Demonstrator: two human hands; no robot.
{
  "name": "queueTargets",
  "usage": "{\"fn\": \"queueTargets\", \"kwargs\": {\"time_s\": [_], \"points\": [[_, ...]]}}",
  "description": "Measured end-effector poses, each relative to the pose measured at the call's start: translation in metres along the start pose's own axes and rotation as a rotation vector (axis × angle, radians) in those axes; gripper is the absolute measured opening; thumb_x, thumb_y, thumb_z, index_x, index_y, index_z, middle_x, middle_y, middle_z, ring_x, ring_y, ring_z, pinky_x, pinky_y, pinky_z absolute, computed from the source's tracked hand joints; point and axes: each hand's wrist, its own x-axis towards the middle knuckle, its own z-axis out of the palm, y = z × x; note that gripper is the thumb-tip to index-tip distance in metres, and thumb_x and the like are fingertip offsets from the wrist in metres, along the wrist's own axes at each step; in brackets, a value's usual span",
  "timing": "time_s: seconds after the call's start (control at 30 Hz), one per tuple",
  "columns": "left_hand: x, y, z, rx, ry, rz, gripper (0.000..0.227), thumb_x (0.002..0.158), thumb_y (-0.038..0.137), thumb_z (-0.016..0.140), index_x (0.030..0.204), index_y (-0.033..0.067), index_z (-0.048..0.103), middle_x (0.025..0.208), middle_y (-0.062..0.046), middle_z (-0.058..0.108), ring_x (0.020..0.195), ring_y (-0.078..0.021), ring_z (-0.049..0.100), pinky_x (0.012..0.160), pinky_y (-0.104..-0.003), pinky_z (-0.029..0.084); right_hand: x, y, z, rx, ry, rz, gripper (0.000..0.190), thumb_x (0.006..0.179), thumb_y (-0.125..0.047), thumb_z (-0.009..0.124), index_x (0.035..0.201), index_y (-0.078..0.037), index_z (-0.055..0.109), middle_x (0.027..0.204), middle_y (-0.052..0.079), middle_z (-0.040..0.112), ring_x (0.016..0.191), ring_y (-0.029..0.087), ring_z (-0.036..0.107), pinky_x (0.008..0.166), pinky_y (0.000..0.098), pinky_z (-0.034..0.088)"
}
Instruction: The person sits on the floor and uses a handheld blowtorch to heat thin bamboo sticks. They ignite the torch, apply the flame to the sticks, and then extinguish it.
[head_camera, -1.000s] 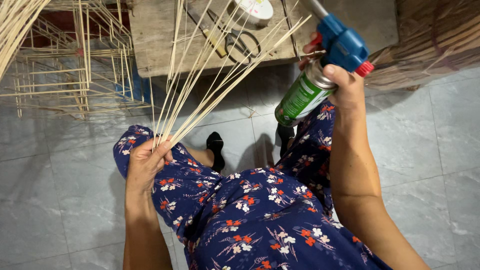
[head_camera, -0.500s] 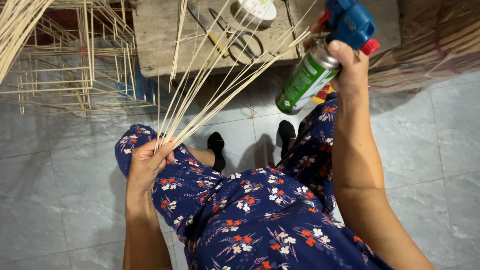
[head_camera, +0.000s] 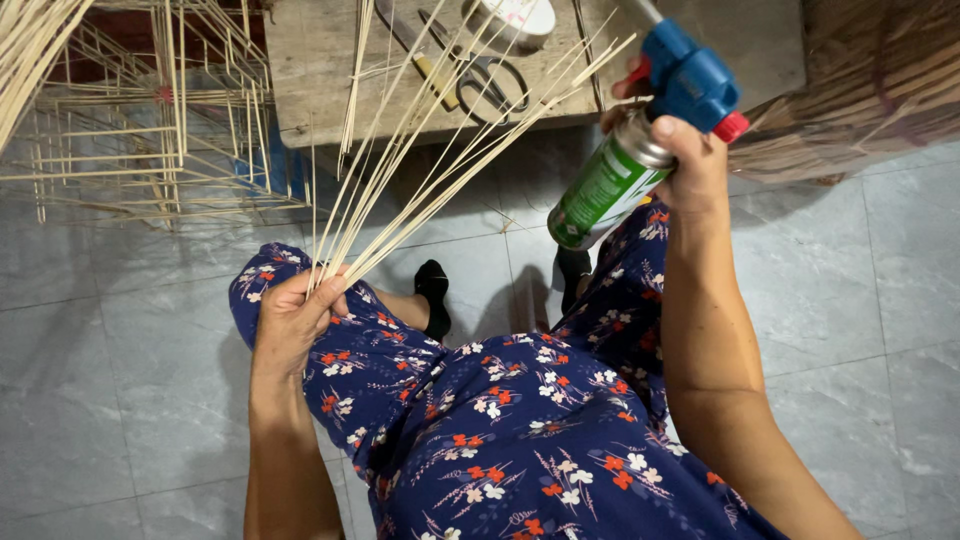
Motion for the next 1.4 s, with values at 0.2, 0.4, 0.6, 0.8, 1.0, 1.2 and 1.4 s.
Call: {"fn": "queueTargets", "kwargs": {"time_s": [0.2,0.4,0.6,0.8,1.0,1.2,1.4], "points": [[0.0,0.002,0.001,0.013,-0.003,0.001,0.023,0.097,0.012,0.068,0.115,-0.002,0.074,0.069,-0.001,0.063,0.046,0.0011,0.035,0.041,-0.017,0.022,-0.006,0.004,0.003,-0.03,-0.057,0.007,0.069,0.085,-0.026,0.083,0.138,0.005,0.053,0.112,0.015,0.069,0.092,0.025,0.072,0.085,0.0373,0.062],[0.0,0.003,0.001,0.053,-0.014,0.022,0.024,0.097,0.013,0.069,0.116,-0.0019,0.074,0.069,-0.001,0.063,0.047,0.0014,0.034,0.042,-0.017,0.021,-0.015,0.016,0.018,-0.038,-0.042,0.099,0.069,0.085,-0.022,0.082,0.142,0.003,0.052,0.129,0.013,0.064,0.115,0.024,0.069,0.099,0.0436,0.062],[-0.002,0.003,0.0,0.05,-0.025,0.027,0.026,0.097,0.014,0.068,0.117,-0.0006,0.074,0.07,0.0,0.064,0.046,0.0015,0.035,0.041,-0.017,0.02,-0.004,0.02,0.015,0.006,-0.011,0.068,0.068,0.087,-0.021,0.082,0.143,0.004,0.052,0.129,0.013,0.063,0.111,0.024,0.069,0.096,0.0424,0.061],[-0.004,0.003,0.001,0.029,0.0,0.029,0.023,0.097,0.012,0.068,0.115,-0.0015,0.074,0.07,0.0,0.063,0.046,0.0014,0.034,0.041,-0.017,0.02,-0.007,0.02,0.02,0.012,0.016,0.053,0.071,0.085,-0.024,0.082,0.142,0.003,0.051,0.121,0.014,0.068,0.104,0.026,0.072,0.095,0.0401,0.062],[0.004,0.01,0.004,-0.001,0.066,0.017,0.023,0.098,0.013,0.067,0.115,-0.0003,0.073,0.07,0.001,0.062,0.046,0.0012,0.034,0.041,-0.018,0.02,-0.02,0.009,0.031,-0.014,0.03,-0.032,0.067,0.085,-0.03,0.081,0.137,0.001,0.055,0.116,0.013,0.069,0.097,0.025,0.073,0.087,0.0374,0.062],[0.025,0.024,0.021,0.03,0.043,0.079,0.024,0.098,0.015,0.069,0.116,0.0004,0.074,0.07,0.001,0.062,0.048,0.001,0.035,0.042,-0.018,0.022,-0.039,0.022,0.041,-0.068,-0.133,0.057,0.072,0.083,-0.03,0.087,0.139,0.003,0.055,0.126,0.013,0.066,0.111,0.024,0.069,0.1,0.0418,0.06],[0.046,0.042,0.047,0.002,-0.009,0.138,0.023,0.099,0.016,0.069,0.116,0.0026,0.074,0.07,0.004,0.061,0.048,0.0022,0.032,0.043,-0.018,0.019,-0.06,0.038,0.042,-0.215,-0.321,0.217,0.078,0.082,-0.031,0.087,0.142,0.007,0.054,0.128,0.016,0.066,0.115,0.026,0.068,0.105,0.0402,0.055]]}}
